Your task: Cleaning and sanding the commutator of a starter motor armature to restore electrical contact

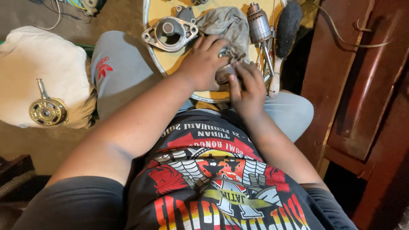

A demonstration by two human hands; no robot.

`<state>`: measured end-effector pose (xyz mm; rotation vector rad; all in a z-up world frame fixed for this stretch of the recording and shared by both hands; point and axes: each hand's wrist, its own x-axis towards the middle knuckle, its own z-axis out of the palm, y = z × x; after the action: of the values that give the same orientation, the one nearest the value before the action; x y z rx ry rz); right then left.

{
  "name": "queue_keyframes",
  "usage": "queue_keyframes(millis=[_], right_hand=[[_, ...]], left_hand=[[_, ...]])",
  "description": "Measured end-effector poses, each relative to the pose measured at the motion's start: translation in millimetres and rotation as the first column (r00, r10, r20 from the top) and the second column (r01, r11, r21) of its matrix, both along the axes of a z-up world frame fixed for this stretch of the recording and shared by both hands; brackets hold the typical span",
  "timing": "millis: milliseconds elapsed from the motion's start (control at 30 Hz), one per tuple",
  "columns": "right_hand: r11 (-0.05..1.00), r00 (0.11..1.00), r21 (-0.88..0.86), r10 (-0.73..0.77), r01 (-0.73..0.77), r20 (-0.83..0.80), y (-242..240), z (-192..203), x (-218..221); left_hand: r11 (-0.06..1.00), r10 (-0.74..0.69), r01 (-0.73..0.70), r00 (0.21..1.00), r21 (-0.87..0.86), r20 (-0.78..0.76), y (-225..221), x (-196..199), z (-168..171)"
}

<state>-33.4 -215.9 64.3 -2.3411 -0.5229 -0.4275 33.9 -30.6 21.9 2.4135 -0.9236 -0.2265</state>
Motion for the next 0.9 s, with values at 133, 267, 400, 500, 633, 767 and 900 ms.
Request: queue_keyframes(millis=[133, 267, 400, 500, 633, 767, 900], right_hand=[[0.984, 0.982, -0.038, 0.177, -0.174, 0.070, 4, 7, -2], [0.990, 0.987, 0.052, 0.123, -0.129, 0.107, 5, 3, 5], [0.989, 0.986, -0.022, 0.146, -0.145, 0.082, -6, -10, 1], [0.970, 0.996, 0.240, 0.013, -0.034, 0.091, 2, -2, 17], [0.989, 0.987, 0.069, 0.122, -0.130, 0.101, 5, 3, 8], [0.993, 0.996, 0.112, 0.033, -0.042, 0.079, 8, 7, 11], [0.989, 0.995, 0.123, 0.077, -0.084, 0.055, 6, 14, 21]], left_hand=[[0.999, -0.004, 0.002, 0.999, 0.038, 0.048, -5, 1, -9], [0.997, 0.078, -0.075, 0.982, -0.026, 0.172, -12, 2, -1], [0.998, 0.051, -0.055, 0.994, 0.043, 0.097, -15, 4, -3], [0.994, 0.077, -0.092, 0.974, 0.061, 0.215, -18, 2, -11], [0.997, 0.021, -0.031, 0.989, 0.071, 0.144, -14, 6, -7], [0.992, 0.045, -0.063, 0.985, 0.106, 0.165, -16, 2, -8], [0.991, 0.074, -0.094, 0.978, 0.093, 0.195, -19, 2, -4]])
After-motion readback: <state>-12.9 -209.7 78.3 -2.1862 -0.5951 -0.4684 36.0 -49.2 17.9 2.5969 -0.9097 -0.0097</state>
